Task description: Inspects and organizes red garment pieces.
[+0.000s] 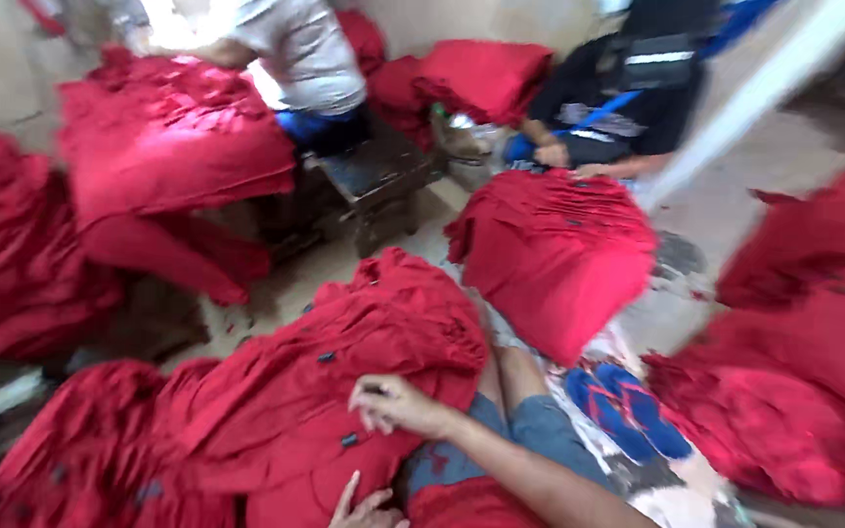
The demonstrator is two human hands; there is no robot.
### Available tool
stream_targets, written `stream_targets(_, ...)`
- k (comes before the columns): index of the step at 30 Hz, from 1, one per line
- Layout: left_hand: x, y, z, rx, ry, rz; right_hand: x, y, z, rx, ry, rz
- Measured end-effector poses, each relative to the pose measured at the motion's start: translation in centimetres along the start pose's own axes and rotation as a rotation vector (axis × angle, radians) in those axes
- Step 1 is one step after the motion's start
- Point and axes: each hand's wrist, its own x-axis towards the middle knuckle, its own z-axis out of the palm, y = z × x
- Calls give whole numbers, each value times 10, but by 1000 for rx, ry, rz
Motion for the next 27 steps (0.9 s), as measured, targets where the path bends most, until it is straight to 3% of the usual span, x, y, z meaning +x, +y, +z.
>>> stream_targets(4,-7,3,-10,40,486,-97,-24,-13,-33,-13,194,-64)
stream_targets(7,-3,-2,-30,154,682,-271,-40,-14,-56,-29,310,-110)
stream_targets(9,4,-11,-45,239,747,-374,-49,-13,-62,-217,322,-124)
stream_targets(12,15,-26,-65,322,651,-523,-62,-2,-53,-892,248,-104)
stream_targets(14,17,-38,-70,329,551,-528,-66,6,-42,-1149,163,-89)
stream_targets(16,22,-47,-70,351,548,-437,-68,9,-34,-1178,177,-142)
stream_targets(20,35,-47,-78,329,628,-387,-57,-16,-31,-1202,371,-352)
stream_targets(24,32,-56,-85,246,467,-416,-36,-29,-44,-1210,430,-401)
stream_targets(27,32,-50,-77,352,591,-439,-23,-28,-48,-1210,441,-412)
